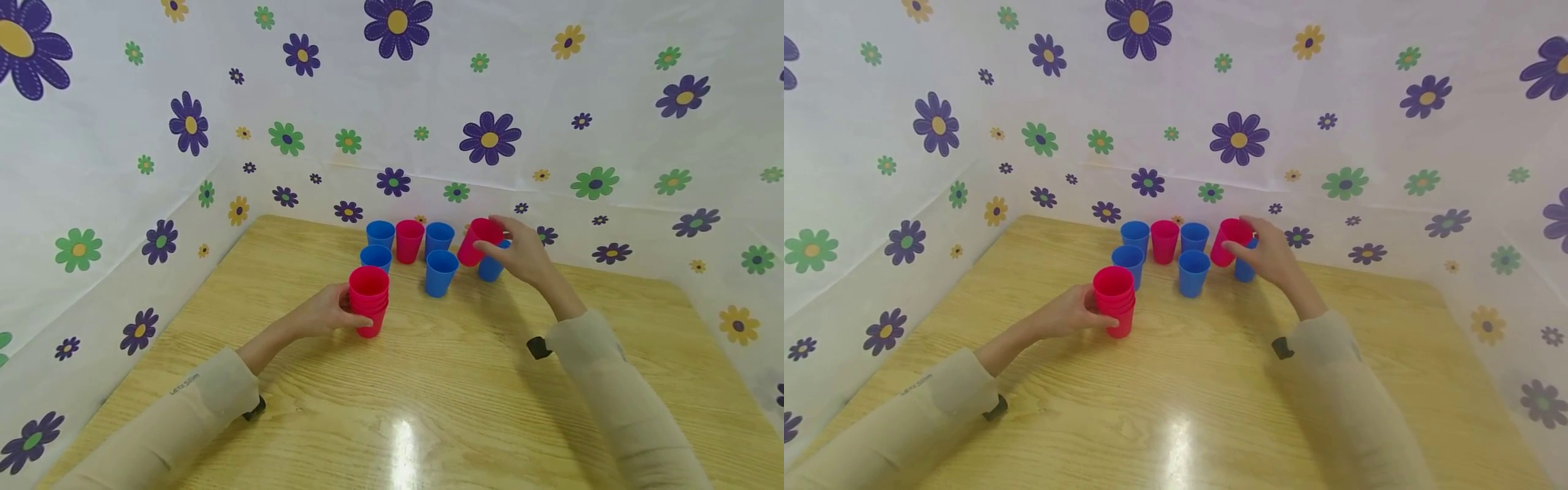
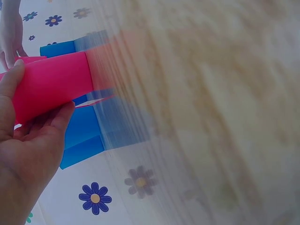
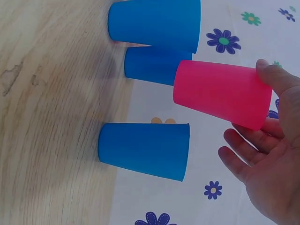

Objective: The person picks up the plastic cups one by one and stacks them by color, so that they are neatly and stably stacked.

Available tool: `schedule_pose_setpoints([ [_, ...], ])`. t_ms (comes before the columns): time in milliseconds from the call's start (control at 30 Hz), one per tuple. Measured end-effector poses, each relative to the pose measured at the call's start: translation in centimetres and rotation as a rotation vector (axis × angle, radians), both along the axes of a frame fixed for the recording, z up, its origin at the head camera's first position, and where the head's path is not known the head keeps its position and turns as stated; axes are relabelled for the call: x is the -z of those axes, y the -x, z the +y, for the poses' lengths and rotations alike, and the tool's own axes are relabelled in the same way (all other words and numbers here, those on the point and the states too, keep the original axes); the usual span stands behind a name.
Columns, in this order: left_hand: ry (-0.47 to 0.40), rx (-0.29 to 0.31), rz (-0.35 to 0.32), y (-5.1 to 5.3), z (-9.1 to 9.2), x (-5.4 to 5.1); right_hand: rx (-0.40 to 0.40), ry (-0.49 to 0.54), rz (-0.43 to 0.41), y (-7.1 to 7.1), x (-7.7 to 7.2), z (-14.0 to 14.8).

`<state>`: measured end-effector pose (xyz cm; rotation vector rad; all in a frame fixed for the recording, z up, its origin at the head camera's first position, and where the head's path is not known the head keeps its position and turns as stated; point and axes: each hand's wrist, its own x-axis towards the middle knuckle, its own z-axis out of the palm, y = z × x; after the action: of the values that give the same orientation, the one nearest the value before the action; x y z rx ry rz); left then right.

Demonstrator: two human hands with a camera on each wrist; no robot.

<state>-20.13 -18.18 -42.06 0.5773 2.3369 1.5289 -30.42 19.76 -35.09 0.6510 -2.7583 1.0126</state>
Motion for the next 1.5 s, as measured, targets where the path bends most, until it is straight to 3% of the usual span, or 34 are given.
schedule_pose_setpoints([
  [900, 0.024, -0.023, -0.009, 0.0, 0.1, 0.0, -0.084, -0.036, 0.027, -5.8, 1.6, 3.0],
  [1133, 0.018, -0.019, -0.008, 0.1, 0.1, 0.2, -0.136, -0.043, 0.096, -7.1, 2.2, 3.2],
  [1500, -0.001, -0.009, -0.009, 0.1, 0.1, 0.2, -0.157, -0.044, 0.019, -9.7, 2.5, 2.0],
])
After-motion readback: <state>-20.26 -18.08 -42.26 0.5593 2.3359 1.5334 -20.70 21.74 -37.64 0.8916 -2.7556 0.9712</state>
